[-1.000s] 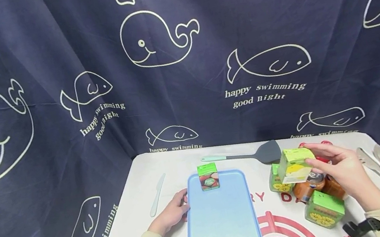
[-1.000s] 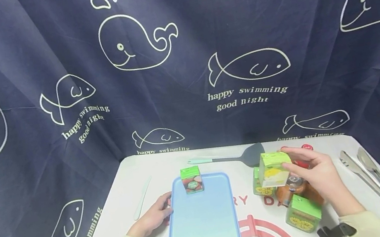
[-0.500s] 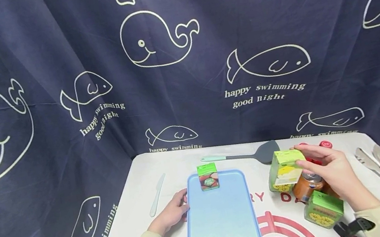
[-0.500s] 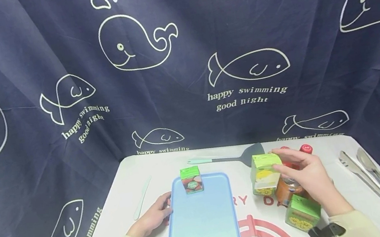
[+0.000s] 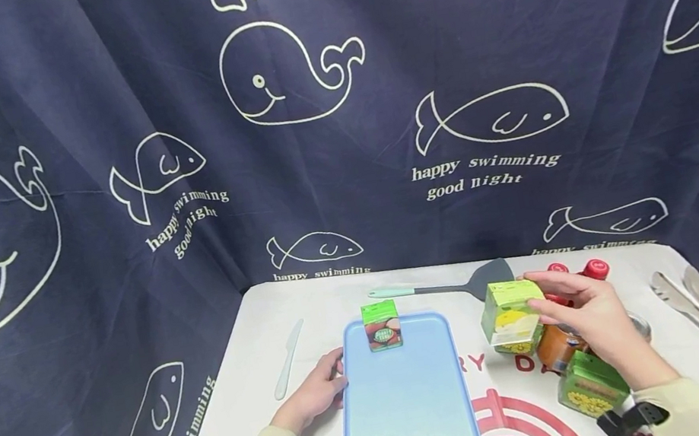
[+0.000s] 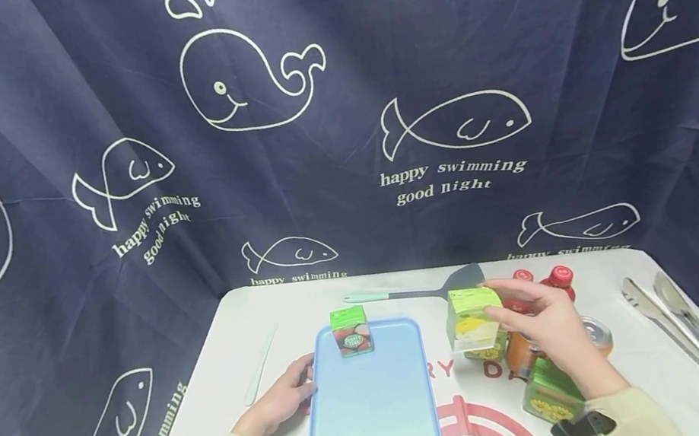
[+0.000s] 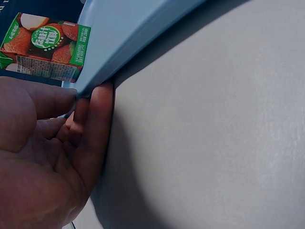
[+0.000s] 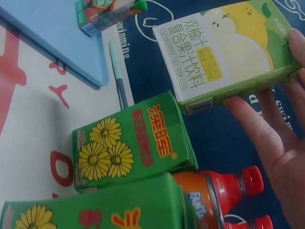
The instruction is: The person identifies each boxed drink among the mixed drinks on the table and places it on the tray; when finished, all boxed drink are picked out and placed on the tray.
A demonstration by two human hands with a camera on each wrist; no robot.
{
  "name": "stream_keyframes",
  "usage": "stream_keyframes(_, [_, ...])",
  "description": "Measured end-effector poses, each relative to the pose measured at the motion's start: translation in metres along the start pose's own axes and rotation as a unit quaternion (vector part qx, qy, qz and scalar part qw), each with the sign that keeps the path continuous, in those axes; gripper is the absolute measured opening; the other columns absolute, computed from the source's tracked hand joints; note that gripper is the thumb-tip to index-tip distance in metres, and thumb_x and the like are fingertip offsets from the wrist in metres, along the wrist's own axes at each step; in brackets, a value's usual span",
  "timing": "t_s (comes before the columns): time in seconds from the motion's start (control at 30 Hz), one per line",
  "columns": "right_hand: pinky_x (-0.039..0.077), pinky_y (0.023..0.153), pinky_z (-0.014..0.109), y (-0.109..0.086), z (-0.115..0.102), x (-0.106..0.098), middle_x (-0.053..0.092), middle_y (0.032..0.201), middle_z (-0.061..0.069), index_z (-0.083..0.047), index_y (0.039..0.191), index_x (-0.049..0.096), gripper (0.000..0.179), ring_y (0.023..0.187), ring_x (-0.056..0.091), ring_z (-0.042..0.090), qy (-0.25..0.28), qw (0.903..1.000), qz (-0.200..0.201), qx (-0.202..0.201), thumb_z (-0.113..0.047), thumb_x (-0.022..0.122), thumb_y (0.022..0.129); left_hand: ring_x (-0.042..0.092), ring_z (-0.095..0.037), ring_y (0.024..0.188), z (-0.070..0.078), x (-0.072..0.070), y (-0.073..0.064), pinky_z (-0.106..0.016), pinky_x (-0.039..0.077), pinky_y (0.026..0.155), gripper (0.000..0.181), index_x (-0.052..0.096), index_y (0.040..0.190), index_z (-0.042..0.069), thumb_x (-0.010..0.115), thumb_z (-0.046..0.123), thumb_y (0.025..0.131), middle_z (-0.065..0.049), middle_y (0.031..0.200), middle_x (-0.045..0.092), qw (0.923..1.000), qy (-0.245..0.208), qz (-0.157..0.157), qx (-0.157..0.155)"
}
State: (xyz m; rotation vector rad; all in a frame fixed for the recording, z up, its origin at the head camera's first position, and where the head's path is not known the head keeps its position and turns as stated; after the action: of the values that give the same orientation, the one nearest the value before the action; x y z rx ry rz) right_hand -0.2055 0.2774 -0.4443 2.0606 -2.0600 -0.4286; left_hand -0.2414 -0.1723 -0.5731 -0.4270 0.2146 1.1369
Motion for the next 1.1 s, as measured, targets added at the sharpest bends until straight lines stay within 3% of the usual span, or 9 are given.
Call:
stream_keyframes(0.43, [0.063, 0.076, 0.037, 0.002, 0.009, 0.016, 0.075, 0.122, -0.007, 0.0, 0.136, 0.067, 0.047, 0.108, 0.069, 0.008, -0.064, 0.9971, -0.005, 0.041, -0.003, 0.081, 0.091, 0.038, -0.05, 0.142, 0.0, -0.001, 0.0, -0.035, 0.061, 0.082, 0.057, 0.032, 0.161, 0.0, 0.048, 0.006, 0.106, -0.029, 0.16, 0.03, 0.9999, 0.014, 0.003, 0.001])
stream_keyframes(0.73, [0.063, 0.075, 0.041, 0.002, 0.013, 0.035, 0.076, 0.122, -0.002, 0.004, 0.134, 0.067, 0.046, 0.11, 0.07, 0.009, -0.033, 0.9989, -0.027, 0.017, 0.001, 0.081, 0.09, 0.04, -0.049, 0.14, -0.001, -0.001, 0.0, -0.035, 0.061, 0.08, 0.058, 0.032, 0.161, 0.001, 0.049, 0.005, 0.106, -0.029, 0.161, 0.03, 0.9999, 0.014, 0.004, 0.002])
stream_keyframes(1.0, [0.063, 0.075, 0.044, 0.004, 0.019, 0.052, 0.076, 0.122, 0.0, 0.002, 0.133, 0.068, 0.046, 0.107, 0.072, 0.011, -0.023, 0.9987, -0.035, 0.031, 0.0, 0.081, 0.089, 0.035, -0.049, 0.142, -0.002, 0.0, 0.001, -0.033, 0.059, 0.079, 0.058, 0.034, 0.161, 0.001, 0.049, 0.003, 0.105, -0.028, 0.161, 0.03, 0.9999, 0.011, 0.001, 0.004])
stream_keyframes(1.1, [0.063, 0.076, 0.043, 0.004, 0.022, 0.058, 0.076, 0.122, -0.001, 0.002, 0.133, 0.068, 0.046, 0.107, 0.071, 0.011, -0.018, 0.9986, -0.031, 0.039, -0.001, 0.082, 0.09, 0.035, -0.05, 0.143, -0.003, 0.0, 0.001, -0.041, 0.059, 0.088, 0.057, 0.034, 0.16, 0.0, 0.049, 0.003, 0.105, -0.029, 0.16, 0.032, 0.9998, 0.017, 0.003, 0.006])
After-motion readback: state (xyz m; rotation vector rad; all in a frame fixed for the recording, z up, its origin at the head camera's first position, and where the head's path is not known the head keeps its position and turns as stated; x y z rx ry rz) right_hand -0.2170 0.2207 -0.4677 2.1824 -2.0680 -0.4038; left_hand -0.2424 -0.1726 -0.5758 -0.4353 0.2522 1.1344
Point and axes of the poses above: each hand's wrist, its own y-axis towards the middle knuckle, its own x-axis out of the palm, z = x × y, the point moved 4 cm from there along y, towards the middle knuckle
